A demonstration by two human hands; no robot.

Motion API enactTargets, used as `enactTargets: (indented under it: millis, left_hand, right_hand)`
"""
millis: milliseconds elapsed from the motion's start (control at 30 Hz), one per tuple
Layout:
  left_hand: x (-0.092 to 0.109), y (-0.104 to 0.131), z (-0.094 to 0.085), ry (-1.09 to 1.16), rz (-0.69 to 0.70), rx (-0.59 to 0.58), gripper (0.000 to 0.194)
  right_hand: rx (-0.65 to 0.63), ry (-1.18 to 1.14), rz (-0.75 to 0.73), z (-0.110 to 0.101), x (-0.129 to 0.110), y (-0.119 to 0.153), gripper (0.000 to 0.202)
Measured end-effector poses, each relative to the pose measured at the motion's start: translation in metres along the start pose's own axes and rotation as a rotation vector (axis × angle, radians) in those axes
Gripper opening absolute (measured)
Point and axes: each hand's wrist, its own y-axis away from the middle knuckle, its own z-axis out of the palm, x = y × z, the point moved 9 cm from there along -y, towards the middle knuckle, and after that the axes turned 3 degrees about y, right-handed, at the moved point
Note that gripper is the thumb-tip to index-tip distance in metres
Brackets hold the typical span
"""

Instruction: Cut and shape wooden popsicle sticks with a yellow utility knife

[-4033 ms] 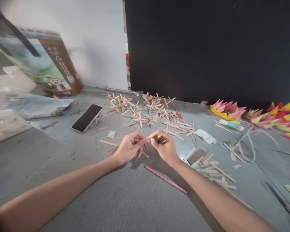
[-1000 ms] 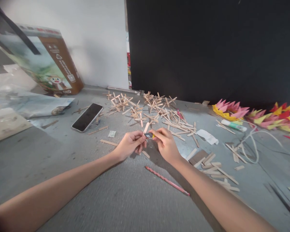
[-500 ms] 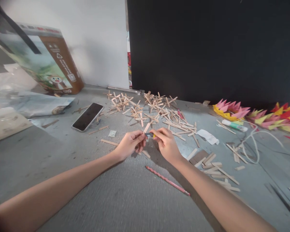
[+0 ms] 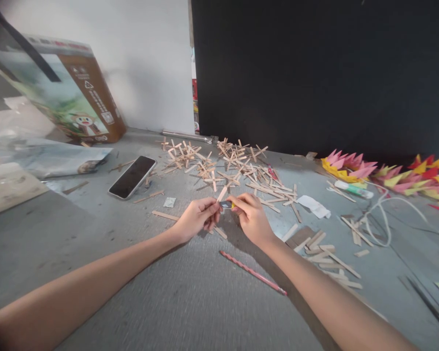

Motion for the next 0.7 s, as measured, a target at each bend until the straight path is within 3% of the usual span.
enactTargets:
  millis: [467,700]
  left_hand:
    - [0.0037,0.0017,-0.0007,0.004,0.002,0.033,0.041]
    - [0.0064,0.0028,0.0000,-0.053,-0.011,0.028,0.042]
  right_hand:
    - [0.024,-0.059,-0.017,-0.0008,-0.0018,-0.0004,0.035]
    - [0.058,0.035,-0.026,-0.0028,-0.0046,0.0010,0.035]
